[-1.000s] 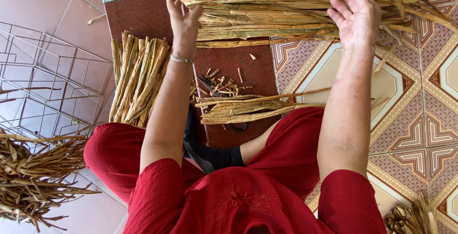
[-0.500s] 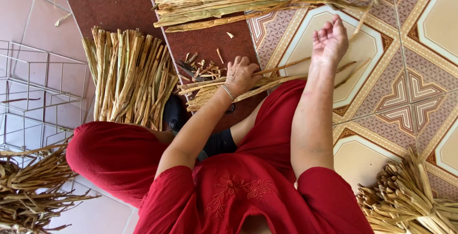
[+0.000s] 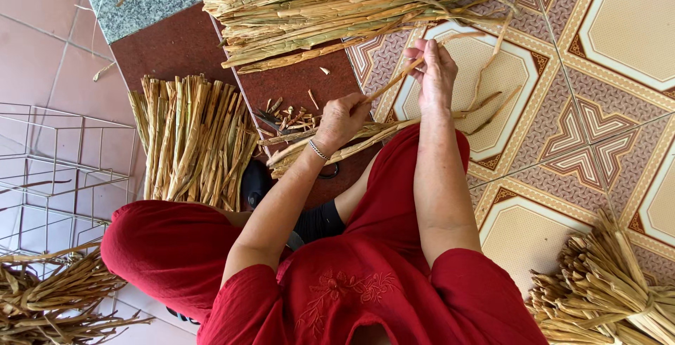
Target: The person sits on the floor and processes dried plant stalks by hand. They repeatedly pull apart the stalks, separating the fibrous material, and place the processed pieces into a pile on the floor.
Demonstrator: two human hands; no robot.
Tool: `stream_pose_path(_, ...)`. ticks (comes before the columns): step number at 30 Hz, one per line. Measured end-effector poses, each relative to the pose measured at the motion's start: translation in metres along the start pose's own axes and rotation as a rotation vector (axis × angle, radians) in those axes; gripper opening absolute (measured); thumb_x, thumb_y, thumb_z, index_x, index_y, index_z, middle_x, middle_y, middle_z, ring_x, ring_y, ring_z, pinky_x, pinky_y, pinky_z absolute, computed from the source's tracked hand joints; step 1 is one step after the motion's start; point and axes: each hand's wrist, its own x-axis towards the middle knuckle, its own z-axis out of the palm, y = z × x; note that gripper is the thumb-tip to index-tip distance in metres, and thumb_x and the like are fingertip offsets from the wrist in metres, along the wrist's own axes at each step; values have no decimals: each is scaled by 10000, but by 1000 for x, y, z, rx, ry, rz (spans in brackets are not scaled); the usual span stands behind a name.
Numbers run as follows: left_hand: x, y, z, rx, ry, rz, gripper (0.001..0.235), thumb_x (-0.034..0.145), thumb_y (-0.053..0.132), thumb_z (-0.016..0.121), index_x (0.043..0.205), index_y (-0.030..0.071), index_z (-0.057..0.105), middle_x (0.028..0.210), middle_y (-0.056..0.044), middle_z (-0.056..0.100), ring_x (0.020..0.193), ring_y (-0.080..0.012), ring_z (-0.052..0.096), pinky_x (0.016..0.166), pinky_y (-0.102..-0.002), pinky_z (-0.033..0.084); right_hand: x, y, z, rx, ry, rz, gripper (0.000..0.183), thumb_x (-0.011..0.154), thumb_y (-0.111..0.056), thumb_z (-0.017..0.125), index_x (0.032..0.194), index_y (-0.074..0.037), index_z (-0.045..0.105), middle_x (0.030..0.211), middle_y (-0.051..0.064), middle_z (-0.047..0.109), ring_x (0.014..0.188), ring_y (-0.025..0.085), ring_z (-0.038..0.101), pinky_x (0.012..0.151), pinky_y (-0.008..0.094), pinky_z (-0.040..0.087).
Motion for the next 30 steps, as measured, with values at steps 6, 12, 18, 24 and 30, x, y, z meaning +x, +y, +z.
stream_pose_path(6, 13, 1, 27, -25, -88, 12, 352, 960, 317, 684, 1135, 12, 701, 735, -158, 715, 656, -250, 735, 623, -385, 572, -12, -13, 9, 100, -222, 63, 437, 992, -457, 648, 1096, -42, 736, 1018, 126, 785, 947, 210, 740, 887, 381, 593)
stream_pose_path(12, 39, 11, 41, -306, -271, -251, 343, 1015, 284, 540, 952, 3, 727, 651, -107, 704, 584, -171, 710, 576, -318, 582, -3, -2, 5, 91, -193, 112, 415, 994, -402, 660, 1024, 7, 725, 917, 133, 757, 850, 232, 759, 811, 380, 622)
stream_pose_path(18, 22, 34, 19, -535, -513, -356, 358, 1033, 280, 472, 893, -4, 639, 636, -98, 684, 535, -157, 654, 525, -292, 563, 19, 13, -14, 174, 99, 103, 305, 1023, -287, 629, 923, -11, 714, 760, 108, 721, 663, 200, 703, 639, 360, 609)
stream_pose_path(24, -20, 38, -8, -534, -558, -407, 389, 1057, 311, 455, 891, 6, 629, 670, -102, 694, 579, -150, 672, 560, -279, 560, 33, 26, -27, 228, 274, 120, 296, 1031, -228, 589, 905, 3, 725, 699, 105, 722, 585, 195, 685, 568, 377, 593)
stream_pose_path(30, -76, 35, -32, -633, -607, -451, 377, 1052, 331, 461, 885, 33, 621, 691, -99, 694, 617, -146, 676, 622, -283, 558, 51, 43, -53, 323, 364, 86, 343, 1027, -254, 545, 853, -18, 724, 611, 63, 659, 506, 170, 581, 495, 357, 515)
